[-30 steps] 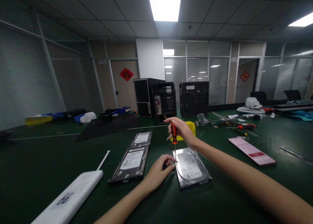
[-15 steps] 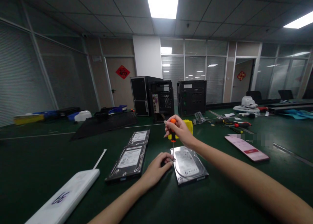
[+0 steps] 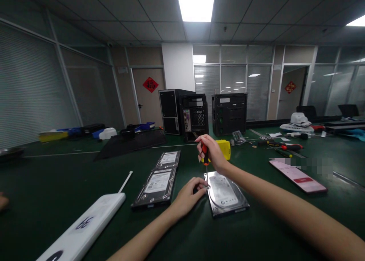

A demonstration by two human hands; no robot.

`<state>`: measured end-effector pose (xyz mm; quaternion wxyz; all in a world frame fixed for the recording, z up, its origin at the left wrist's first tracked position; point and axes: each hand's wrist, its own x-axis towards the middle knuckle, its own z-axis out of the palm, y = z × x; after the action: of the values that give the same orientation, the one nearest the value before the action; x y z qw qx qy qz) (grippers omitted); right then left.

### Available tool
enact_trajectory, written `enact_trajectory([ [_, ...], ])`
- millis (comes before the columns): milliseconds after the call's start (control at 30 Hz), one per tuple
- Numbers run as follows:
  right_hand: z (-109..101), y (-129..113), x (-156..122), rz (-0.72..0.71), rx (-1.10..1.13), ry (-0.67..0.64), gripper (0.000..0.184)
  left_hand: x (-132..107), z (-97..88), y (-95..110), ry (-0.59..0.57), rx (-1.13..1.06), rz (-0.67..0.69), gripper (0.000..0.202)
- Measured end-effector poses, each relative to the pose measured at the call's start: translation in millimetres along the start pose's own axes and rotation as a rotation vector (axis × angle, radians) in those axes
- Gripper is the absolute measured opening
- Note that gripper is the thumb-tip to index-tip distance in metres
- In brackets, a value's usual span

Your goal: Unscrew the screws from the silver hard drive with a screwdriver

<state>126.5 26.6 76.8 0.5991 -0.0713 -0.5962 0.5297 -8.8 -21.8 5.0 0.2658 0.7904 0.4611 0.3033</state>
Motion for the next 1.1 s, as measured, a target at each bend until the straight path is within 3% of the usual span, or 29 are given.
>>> enact_trajectory([
  [700, 7.9, -0.5, -2.4, 0.066, 0.054, 0.0, 0.025, -1.1, 1.6, 2.8, 0.006, 0.015, 0.011, 0.02],
  [1100, 5.6, 1.1, 0.7, 0.035, 0.06, 0.043, 0.022, 0.4, 1.9, -4.4, 0.137, 0.101, -0.036, 0.015],
])
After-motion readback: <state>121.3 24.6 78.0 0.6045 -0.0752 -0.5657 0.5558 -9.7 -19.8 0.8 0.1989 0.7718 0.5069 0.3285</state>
